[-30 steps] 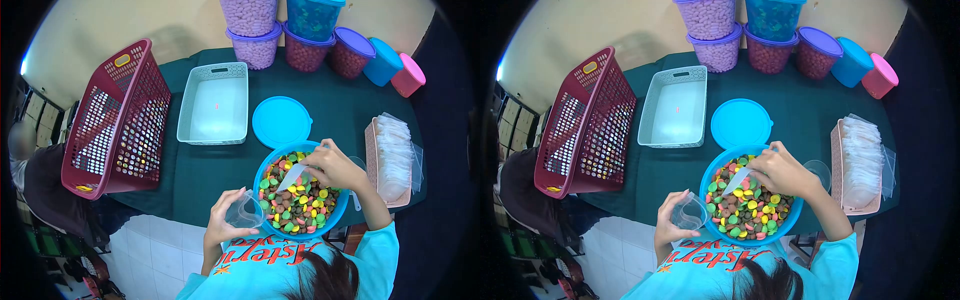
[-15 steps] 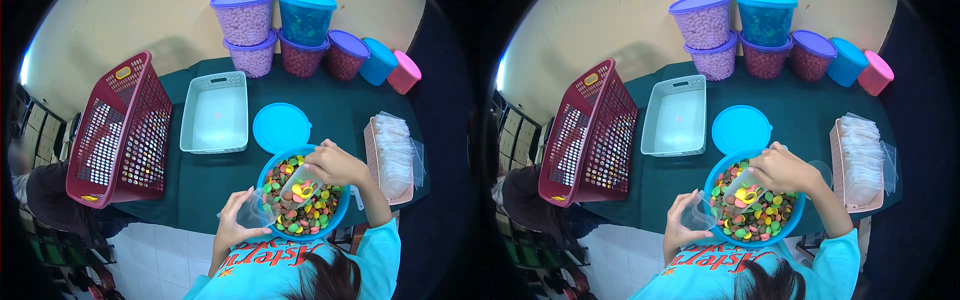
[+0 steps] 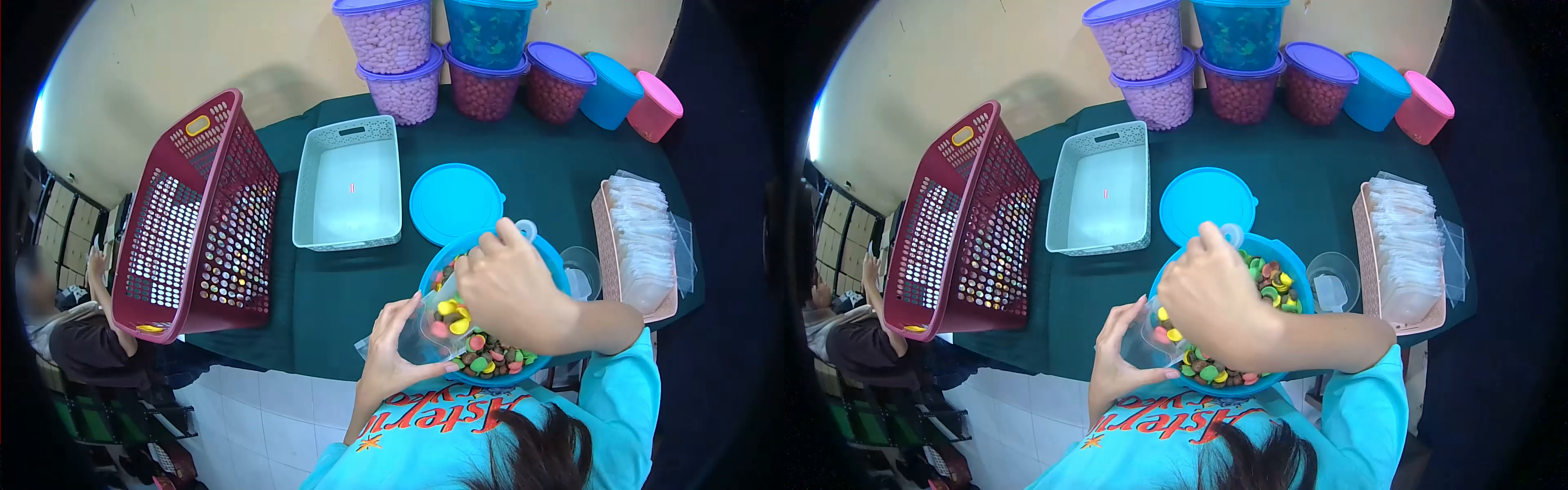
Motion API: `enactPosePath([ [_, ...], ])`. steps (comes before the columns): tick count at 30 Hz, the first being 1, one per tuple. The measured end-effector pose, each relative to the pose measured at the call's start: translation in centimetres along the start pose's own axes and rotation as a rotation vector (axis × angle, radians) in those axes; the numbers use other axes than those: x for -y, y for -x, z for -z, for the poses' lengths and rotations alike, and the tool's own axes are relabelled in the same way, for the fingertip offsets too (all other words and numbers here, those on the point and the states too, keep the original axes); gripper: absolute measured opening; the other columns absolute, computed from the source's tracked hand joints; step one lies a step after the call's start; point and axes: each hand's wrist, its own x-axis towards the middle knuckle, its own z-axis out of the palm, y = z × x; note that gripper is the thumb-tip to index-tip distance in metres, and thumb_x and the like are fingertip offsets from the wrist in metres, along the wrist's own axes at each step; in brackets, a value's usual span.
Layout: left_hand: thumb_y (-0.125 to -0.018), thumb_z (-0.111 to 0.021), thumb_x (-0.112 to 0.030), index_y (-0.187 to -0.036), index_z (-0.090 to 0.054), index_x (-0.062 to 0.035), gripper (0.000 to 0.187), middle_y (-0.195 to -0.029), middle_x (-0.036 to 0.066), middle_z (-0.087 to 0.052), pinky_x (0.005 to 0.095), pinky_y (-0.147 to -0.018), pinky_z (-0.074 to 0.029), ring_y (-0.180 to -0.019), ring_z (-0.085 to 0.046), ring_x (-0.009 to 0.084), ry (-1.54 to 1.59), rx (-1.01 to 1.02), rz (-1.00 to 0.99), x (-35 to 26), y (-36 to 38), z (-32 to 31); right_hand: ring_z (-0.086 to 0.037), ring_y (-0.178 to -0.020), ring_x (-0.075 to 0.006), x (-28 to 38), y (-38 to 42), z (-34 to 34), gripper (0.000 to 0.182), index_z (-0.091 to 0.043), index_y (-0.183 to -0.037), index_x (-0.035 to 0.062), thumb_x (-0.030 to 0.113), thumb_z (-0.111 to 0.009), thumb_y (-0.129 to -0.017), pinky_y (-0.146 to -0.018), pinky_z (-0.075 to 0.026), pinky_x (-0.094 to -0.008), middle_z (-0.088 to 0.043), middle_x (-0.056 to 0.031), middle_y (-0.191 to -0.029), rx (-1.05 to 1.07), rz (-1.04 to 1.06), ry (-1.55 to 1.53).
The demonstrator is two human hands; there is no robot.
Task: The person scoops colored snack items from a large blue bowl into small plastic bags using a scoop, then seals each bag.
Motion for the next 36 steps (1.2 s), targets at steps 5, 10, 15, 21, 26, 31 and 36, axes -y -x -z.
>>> enactPosePath([
  [5,-0.043,-0.085,-0.03,-0.123,-0.043,0.0016,0.096,-0.11,0.016,-0.049,0.0365,-0.087,-0.041,-0.102,-0.05,0.0273,0.019,0.006,0.009,-0.1,0.1,0.2,-0.052,-0.064,-0.0157,1.2,0.3,0.6,0.01,-0.06,-0.063,0.0048,0.014,-0.059,-0.066,-0.068,-0.032,-0.0291,-0.056,-0.0042,-0.059,-0.065,-0.008,0.137],
  [10,-0.044,-0.085,-0.032,-0.124,-0.042,0.0001,0.096,-0.111,0.016,-0.048,0.0376,-0.084,-0.042,-0.102,-0.048,0.0284,0.039,0.022,0.022,-0.3,0.1,0.1,-0.051,-0.065,-0.0171,0.3,0.7,0.5,0.015,-0.055,-0.066,0.0038,0.018,-0.057,-0.069,-0.072,-0.034,-0.0311,-0.054,-0.0056,-0.06,-0.029,-0.052,0.113],
  [15,-0.044,-0.085,-0.033,-0.125,-0.04,-0.0006,0.098,-0.112,0.016,-0.047,0.0371,-0.084,-0.041,-0.103,-0.047,0.0284,-0.001,0.047,0.035,-0.3,0.2,0.1,-0.053,-0.065,-0.0165,0.3,1.4,0.9,0.009,-0.059,-0.066,0.0032,0.012,-0.058,-0.066,-0.07,-0.033,-0.0291,-0.055,-0.0046,-0.059,-0.066,-0.091,0.113],
  [21,-0.043,-0.085,-0.032,-0.125,-0.041,-0.0012,0.098,-0.113,0.015,-0.047,0.0364,-0.084,-0.042,-0.103,-0.049,0.0274,0.065,0.045,0.038,0.6,0.7,0.1,-0.054,-0.073,-0.0184,-1.2,1.9,0.5,0.01,-0.058,-0.07,0.0016,0.011,-0.057,-0.067,-0.074,-0.034,-0.0312,-0.057,-0.0076,-0.064,-0.095,-0.084,-0.001],
  [26,-0.041,-0.086,-0.031,-0.125,-0.042,-0.0013,0.099,-0.112,0.014,-0.048,0.0345,-0.084,-0.043,-0.101,-0.052,0.0257,0.157,0.029,0.003,2.1,1.3,1.2,-0.054,-0.08,-0.0225,-3.5,2.3,-1.2,0.015,-0.057,-0.076,0.0002,0.011,-0.059,-0.066,-0.082,-0.033,-0.0357,-0.058,-0.0114,-0.073,-0.036,-0.177,-0.071],
  [31,-0.035,-0.087,-0.031,-0.122,-0.044,0.0026,0.103,-0.111,0.014,-0.048,0.0338,-0.088,-0.04,-0.101,-0.051,0.0249,0.366,0.021,-0.03,3.6,2.2,2.3,-0.052,-0.084,-0.0218,-4.8,1.9,-5.3,0.025,-0.055,-0.091,0.0012,0.003,-0.058,-0.066,-0.091,-0.03,-0.0402,-0.055,-0.0085,-0.078,-0.131,-0.133,-0.031],
  [36,-0.037,-0.085,-0.045,-0.127,-0.033,0.0062,0.116,-0.117,0.018,-0.041,0.0401,-0.094,-0.035,-0.11,-0.045,0.0283,0.871,0.097,-0.185,5.6,2.2,1.6,-0.052,-0.083,-0.0154,-4.7,0.9,-8.5,0.029,-0.055,-0.097,0.0083,0.004,-0.057,-0.069,-0.092,-0.028,-0.0403,-0.056,-0.0009,-0.08,-0.35,0.017,-0.13],
])
